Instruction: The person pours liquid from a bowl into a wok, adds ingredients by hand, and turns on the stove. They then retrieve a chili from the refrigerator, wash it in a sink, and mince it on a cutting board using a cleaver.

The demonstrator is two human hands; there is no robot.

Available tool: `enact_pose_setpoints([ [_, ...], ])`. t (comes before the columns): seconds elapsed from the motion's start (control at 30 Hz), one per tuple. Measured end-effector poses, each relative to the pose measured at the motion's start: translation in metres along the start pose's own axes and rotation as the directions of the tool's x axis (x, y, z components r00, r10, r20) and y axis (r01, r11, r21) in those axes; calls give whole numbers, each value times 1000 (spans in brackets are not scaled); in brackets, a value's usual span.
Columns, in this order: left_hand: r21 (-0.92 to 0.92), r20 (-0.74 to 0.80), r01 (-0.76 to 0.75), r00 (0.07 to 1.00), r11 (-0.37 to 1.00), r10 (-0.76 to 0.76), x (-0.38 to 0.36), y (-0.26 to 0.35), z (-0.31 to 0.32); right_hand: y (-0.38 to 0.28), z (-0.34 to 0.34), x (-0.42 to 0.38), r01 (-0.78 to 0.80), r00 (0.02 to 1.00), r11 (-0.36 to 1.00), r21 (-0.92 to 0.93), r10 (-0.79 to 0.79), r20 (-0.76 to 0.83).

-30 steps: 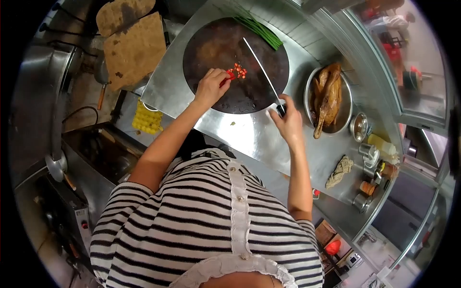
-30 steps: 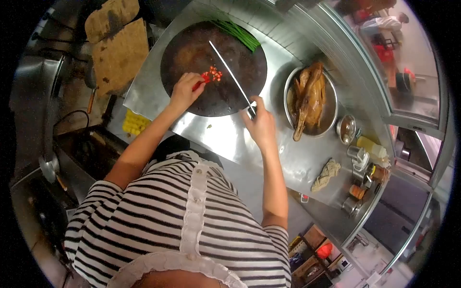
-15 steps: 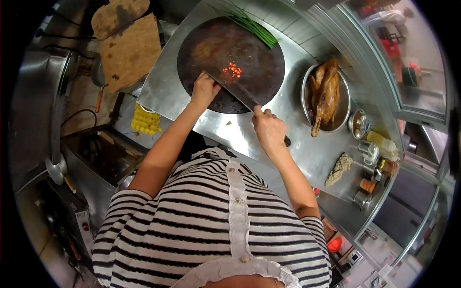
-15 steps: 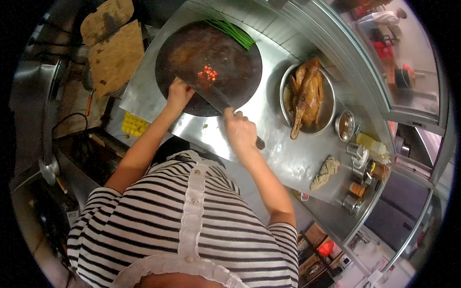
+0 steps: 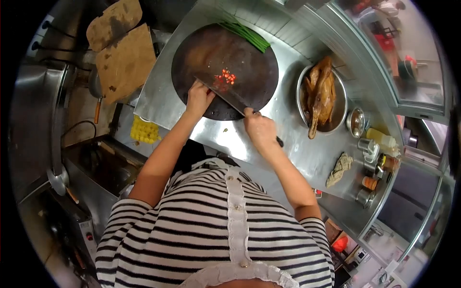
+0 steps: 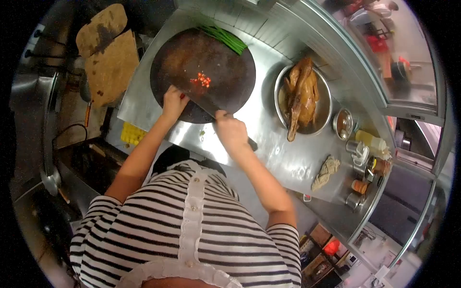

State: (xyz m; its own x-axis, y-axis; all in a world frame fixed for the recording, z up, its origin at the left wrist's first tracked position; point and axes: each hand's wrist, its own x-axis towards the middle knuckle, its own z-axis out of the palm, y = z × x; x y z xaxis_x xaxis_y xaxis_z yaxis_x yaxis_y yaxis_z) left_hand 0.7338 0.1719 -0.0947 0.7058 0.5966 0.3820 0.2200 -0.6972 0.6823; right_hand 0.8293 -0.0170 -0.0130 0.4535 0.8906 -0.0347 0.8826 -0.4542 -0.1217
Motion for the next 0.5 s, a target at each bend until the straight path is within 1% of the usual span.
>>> enact_pose_setpoints([
  [0.03, -4, -29, -19, 999, 1000, 19, 0, 2, -1, -5, 11, 9, 7, 999, 999, -44, -8, -32],
  [0.1, 3, -18, -16, 1000, 1000, 16, 2, 2, -1, -4, 12, 16, 4, 1000, 1000, 0, -4, -18],
  [0.13, 6, -6, -16, 1000, 1000, 16, 1, 3, -2, -5, 9, 18, -3, 1000, 1000, 24, 3, -9],
  [0.2, -4, -3, 15, 1000, 1000, -15, -1, 6, -1, 0, -13, 17, -26, 999, 990, 140, 21, 34],
  [0.27, -15, -17, 15, 1000, 1000, -15, 3, 5, -2, 6, -22, 4, -5, 1000, 994, 113, 3, 22],
  [0.37, -34, -37, 1, 999, 999, -2, 0, 4, -2, 5, -26, -12, -49, 994, 998, 28, 46, 99],
  [0.47, -34, -36, -5, 999, 999, 4, 3, 5, -1, 3, 7, 9, -17, 1000, 997, 70, 15, 24],
  [0.5, -32, -29, -3, 1000, 999, 2, 2, 6, -1, 4, 6, 12, -34, 999, 997, 75, 31, 45],
])
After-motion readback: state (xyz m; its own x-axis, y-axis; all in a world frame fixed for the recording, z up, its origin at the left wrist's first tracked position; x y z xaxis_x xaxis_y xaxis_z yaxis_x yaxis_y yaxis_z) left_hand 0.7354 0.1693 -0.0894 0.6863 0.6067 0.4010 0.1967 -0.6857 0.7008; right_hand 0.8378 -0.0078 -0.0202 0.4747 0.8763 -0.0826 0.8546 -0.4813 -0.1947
